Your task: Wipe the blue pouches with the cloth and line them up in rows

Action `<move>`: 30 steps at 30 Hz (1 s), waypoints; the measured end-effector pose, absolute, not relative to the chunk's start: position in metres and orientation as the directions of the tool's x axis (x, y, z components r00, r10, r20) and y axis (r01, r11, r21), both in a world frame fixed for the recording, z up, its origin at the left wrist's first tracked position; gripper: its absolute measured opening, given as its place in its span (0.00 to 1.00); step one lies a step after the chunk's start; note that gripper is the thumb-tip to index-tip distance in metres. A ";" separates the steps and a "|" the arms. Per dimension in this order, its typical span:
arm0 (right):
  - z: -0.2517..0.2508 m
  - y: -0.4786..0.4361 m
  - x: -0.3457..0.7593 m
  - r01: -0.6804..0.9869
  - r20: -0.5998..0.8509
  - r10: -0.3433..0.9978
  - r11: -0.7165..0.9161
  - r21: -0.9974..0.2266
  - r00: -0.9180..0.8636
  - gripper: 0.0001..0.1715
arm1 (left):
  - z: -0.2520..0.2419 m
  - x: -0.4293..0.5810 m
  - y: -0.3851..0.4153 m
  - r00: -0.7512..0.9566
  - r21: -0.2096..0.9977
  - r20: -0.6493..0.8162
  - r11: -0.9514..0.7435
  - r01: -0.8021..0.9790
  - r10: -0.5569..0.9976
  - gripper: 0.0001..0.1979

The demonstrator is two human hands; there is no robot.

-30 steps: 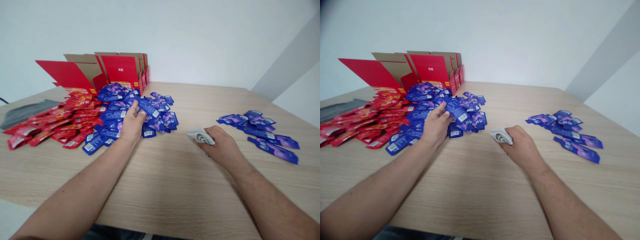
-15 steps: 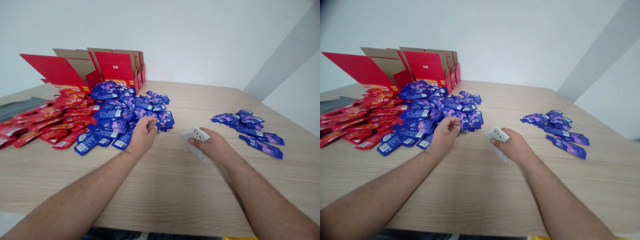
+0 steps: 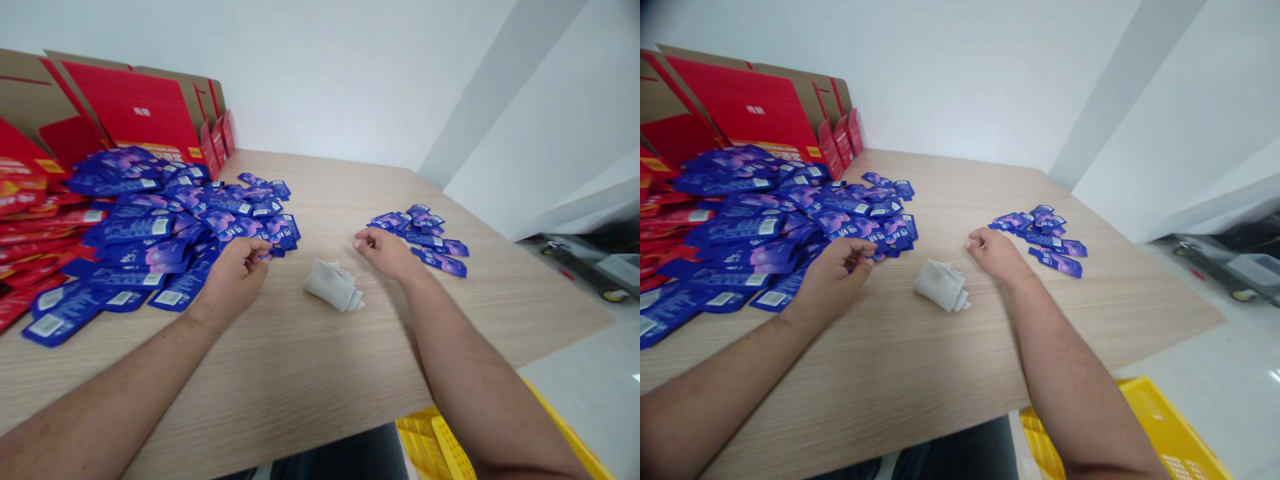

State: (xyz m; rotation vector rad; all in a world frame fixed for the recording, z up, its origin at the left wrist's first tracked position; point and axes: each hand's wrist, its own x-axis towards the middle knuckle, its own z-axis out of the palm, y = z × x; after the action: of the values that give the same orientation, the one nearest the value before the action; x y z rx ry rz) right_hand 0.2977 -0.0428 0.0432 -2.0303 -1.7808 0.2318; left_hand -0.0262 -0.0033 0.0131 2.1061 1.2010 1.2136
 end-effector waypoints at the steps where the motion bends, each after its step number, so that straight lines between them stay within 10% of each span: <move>1: 0.045 -0.042 0.312 0.910 0.169 0.962 -0.137 -0.391 0.217 0.21 | 0.013 -0.026 -0.004 0.249 0.700 0.479 -0.537 0.471 0.842 0.11; 10: 0.031 -0.056 0.427 0.829 0.065 0.832 -0.536 -0.162 0.551 0.23 | 0.013 -0.025 -0.004 0.299 0.671 0.497 -0.579 0.462 0.814 0.10; 30: 0.026 -0.051 0.441 0.813 -0.088 0.811 -0.581 -0.017 0.578 0.15 | 0.009 -0.025 -0.003 0.374 0.617 0.484 -0.612 0.495 0.791 0.10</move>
State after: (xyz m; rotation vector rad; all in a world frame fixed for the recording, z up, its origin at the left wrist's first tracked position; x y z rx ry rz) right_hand 0.4409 -0.0507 0.0259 -2.8130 -1.4483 0.1356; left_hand -0.0255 -0.0032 0.0091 2.2708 1.1209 1.1045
